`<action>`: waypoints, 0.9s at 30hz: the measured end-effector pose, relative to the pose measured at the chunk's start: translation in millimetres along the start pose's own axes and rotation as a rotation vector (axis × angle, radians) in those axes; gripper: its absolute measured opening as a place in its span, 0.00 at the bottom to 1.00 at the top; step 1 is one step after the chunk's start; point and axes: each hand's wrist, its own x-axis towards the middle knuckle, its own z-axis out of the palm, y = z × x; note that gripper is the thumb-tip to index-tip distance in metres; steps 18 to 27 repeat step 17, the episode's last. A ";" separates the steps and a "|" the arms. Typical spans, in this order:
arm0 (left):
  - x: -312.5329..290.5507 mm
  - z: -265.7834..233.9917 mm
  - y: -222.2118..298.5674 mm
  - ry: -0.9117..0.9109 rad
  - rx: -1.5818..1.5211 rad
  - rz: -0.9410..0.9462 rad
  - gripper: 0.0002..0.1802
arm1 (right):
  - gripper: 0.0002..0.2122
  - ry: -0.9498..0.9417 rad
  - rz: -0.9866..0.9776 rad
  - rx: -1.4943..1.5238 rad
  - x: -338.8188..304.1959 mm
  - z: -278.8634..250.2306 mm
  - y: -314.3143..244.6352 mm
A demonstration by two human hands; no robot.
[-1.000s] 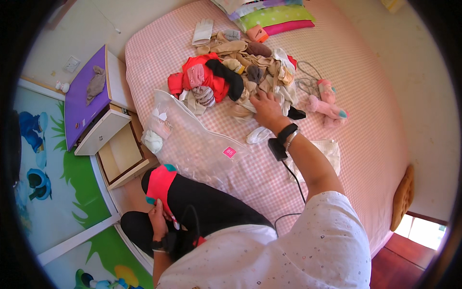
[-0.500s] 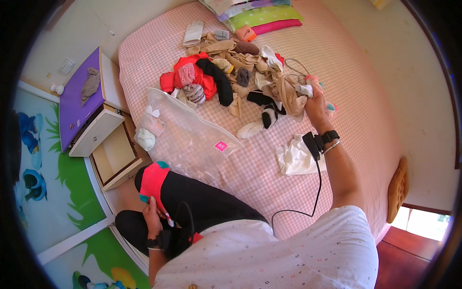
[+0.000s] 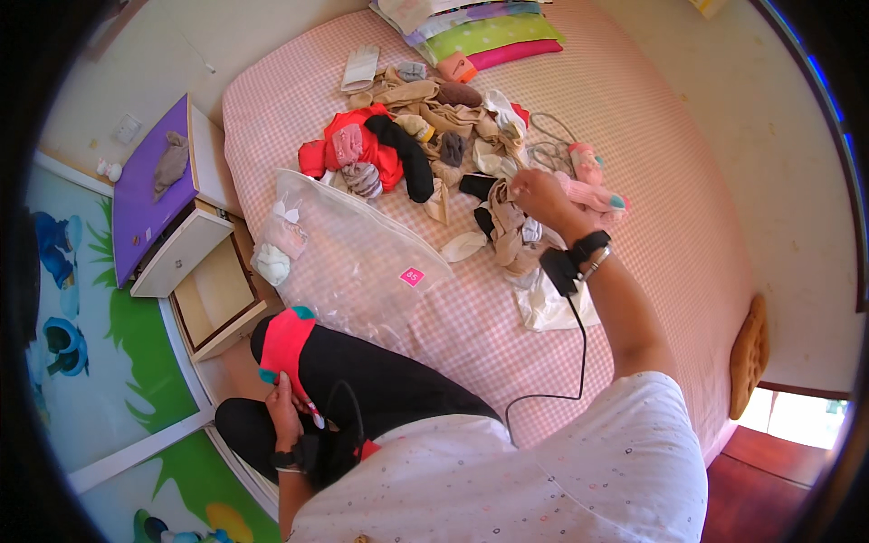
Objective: The person wipes the inside of a drawer with a cloth, places a pile of socks on a bed, and begins folding the socks and placing them into a plastic bag one by one.
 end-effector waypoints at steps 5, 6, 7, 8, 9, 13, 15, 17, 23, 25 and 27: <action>2.0 0.0 -4.3 0.027 0.009 -0.009 0.28 | 0.11 0.067 0.011 -0.286 47.3 63.6 -12.4; 1.8 1.3 -3.7 0.030 0.016 -0.005 0.27 | 0.12 0.004 0.092 -0.459 52.5 77.0 -8.9; 1.2 2.8 -3.2 0.035 0.014 -0.006 0.27 | 0.12 0.002 0.088 -0.458 53.8 81.2 -0.3; 0.9 3.7 -2.8 0.032 0.010 0.002 0.27 | 0.13 -0.001 0.166 -0.332 54.5 82.0 8.7; -0.4 4.3 -2.9 0.024 0.007 0.006 0.27 | 0.14 -0.006 0.251 -0.209 50.6 78.4 18.0; 1.1 3.9 -0.1 0.028 0.002 -0.010 0.28 | 0.08 0.115 0.446 0.755 42.4 45.9 31.3; 3.6 -1.2 -1.3 0.034 0.036 -0.007 0.28 | 0.09 0.097 0.471 0.930 36.2 26.8 38.8; 5.6 1.7 -1.6 0.028 0.029 -0.004 0.29 | 0.13 0.003 0.403 1.319 27.7 0.5 35.8; 5.6 1.7 -1.6 0.028 0.029 -0.004 0.29 | 0.13 0.003 0.403 1.319 27.7 0.5 35.8; 5.6 1.7 -1.6 0.028 0.029 -0.004 0.29 | 0.13 0.003 0.403 1.319 27.7 0.5 35.8; 5.6 1.7 -1.6 0.028 0.029 -0.004 0.29 | 0.13 0.003 0.403 1.319 27.7 0.5 35.8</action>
